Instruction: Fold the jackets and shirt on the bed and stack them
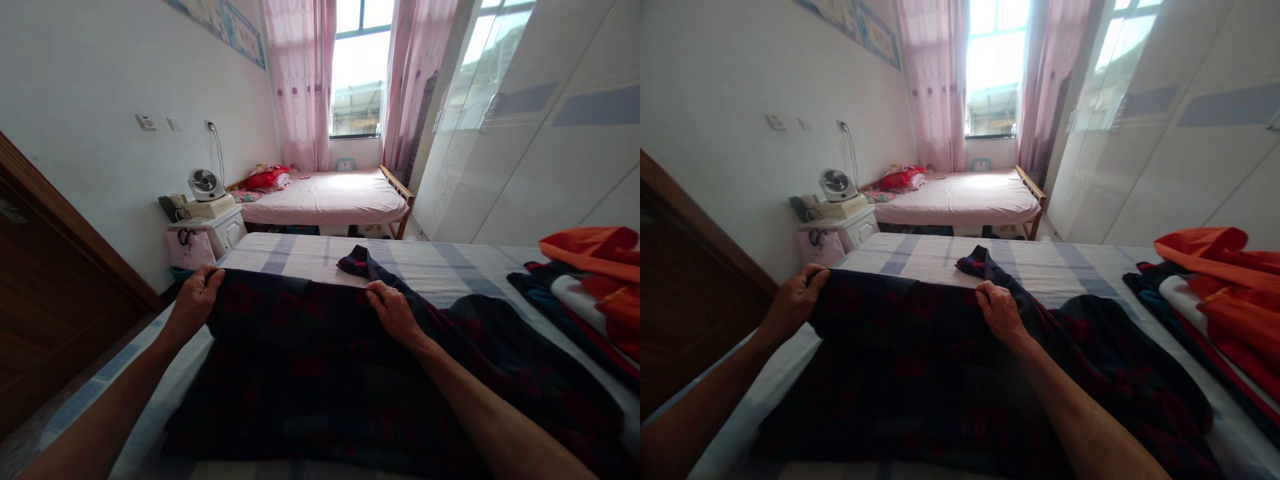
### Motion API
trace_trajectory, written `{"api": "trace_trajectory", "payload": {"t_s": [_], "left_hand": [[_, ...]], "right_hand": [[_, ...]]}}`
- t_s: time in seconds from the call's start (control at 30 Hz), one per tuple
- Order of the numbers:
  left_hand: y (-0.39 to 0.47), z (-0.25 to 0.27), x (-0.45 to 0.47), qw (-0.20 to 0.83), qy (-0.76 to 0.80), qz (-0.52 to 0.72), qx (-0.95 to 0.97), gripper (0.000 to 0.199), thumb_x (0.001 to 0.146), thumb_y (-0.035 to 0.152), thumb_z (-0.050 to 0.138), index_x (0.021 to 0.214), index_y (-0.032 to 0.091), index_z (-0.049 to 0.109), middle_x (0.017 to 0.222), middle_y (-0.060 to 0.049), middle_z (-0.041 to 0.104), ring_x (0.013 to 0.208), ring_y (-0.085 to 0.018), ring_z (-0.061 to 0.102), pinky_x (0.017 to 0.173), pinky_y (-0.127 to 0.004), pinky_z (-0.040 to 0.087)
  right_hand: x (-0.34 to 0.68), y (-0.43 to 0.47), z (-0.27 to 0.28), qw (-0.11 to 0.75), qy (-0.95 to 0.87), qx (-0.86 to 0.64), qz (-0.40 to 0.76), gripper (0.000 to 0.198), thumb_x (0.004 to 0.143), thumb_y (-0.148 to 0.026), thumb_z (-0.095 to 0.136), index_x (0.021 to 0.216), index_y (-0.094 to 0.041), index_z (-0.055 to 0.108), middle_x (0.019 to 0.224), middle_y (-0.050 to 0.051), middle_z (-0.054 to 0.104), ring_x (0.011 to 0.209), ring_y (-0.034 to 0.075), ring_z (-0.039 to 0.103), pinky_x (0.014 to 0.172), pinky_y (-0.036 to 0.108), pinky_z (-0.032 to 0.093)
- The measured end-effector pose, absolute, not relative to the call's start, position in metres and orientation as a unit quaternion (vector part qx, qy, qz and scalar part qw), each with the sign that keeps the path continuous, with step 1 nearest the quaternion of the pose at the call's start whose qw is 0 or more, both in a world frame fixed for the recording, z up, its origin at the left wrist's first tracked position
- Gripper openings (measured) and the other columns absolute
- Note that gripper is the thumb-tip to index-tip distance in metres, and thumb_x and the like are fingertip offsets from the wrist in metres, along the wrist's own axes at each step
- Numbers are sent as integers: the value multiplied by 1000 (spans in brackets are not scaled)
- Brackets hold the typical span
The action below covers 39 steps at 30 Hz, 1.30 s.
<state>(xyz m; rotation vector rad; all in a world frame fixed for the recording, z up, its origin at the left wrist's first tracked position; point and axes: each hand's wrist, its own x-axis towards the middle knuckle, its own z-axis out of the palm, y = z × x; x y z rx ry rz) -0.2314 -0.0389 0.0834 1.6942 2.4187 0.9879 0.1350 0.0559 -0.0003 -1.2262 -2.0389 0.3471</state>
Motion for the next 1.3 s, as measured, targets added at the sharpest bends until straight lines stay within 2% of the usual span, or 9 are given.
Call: {"api": "trace_trajectory", "payload": {"t_s": [0.17, 0.27, 0.4, 0.5, 0.63, 0.8, 0.97, 1.13, 1.3], "left_hand": [[-9, 57, -237, -31, 811, 235, 534, 41, 82, 39, 39, 106, 11, 57, 87, -17, 67, 89, -34, 64, 77, -41, 48], [-4, 45, -234, -33, 787, 214, 577, 47, 79, 35, 41, 111, 6, 59, 113, -25, 62, 112, -38, 55, 94, -48, 42], [-19, 31, -216, -50, 661, 183, 726, 54, 85, 46, 39, 125, 14, 57, 141, -15, 46, 133, -29, 38, 112, -40, 26], [-33, 12, -203, -4, 625, 98, 774, 55, 88, 51, 38, 133, 23, 51, 148, -10, 40, 138, -29, 31, 112, -49, 24], [-37, 2, -197, 54, 654, 63, 752, 55, 90, 50, 33, 138, 26, 45, 148, -8, 40, 138, -29, 32, 110, -55, 25], [-44, 39, -161, 40, 604, 269, 749, 66, 87, 51, 43, 145, 21, 31, 150, -10, 35, 138, -26, 32, 113, -44, 26], [-62, 74, -104, 137, 474, 330, 805, 48, 94, 37, 33, 142, 31, 36, 152, 2, 33, 139, -22, 30, 115, -38, 24], [-35, 63, -79, 125, 488, 211, 837, 46, 93, 40, 31, 133, 25, 50, 149, -3, 38, 134, -22, 39, 113, -38, 28], [12, 39, -80, 55, 527, 138, 837, 48, 92, 41, 32, 128, 22, 57, 143, -7, 47, 135, -25, 37, 113, -43, 28]], "right_hand": [[137, 60, 3, 329, -796, -493, 123, 20, 90, -31, 43, 90, -22, 61, 88, 4, 67, 87, 19, 61, 82, 29, 42], [147, 67, 19, 303, -776, -544, 100, 24, 91, -29, 42, 98, -20, 63, 106, 6, 66, 103, 18, 58, 90, 28, 40], [163, 81, 35, 249, -739, -621, 83, 34, 88, -39, 48, 106, -15, 64, 114, 15, 64, 111, 27, 55, 94, 40, 39], [168, 89, 33, 224, -724, -645, 95, 33, 77, -38, 63, 95, -12, 67, 109, 21, 64, 107, 36, 56, 90, 51, 40], [168, 84, 45, 248, -727, -632, 103, 21, 82, -22, 55, 98, -15, 66, 107, 15, 66, 105, 27, 59, 91, 41, 42], [164, 6, 87, 351, -837, -394, 144, 26, 85, -19, 52, 110, -21, 59, 120, 4, 61, 112, 15, 55, 98, 28, 38], [174, -87, 96, 197, -917, -192, 287, 23, 84, -24, 60, 106, -21, 62, 118, 3, 64, 108, 15, 58, 95, 24, 42], [246, -48, 77, 289, -797, -514, 128, 23, 90, -30, 49, 105, -22, 64, 105, 6, 68, 96, 19, 63, 85, 30, 45], [307, 31, 54, 130, -652, -747, -9, 43, 82, -46, 56, 103, -10, 67, 106, 23, 66, 101, 36, 60, 79, 42, 44]]}}
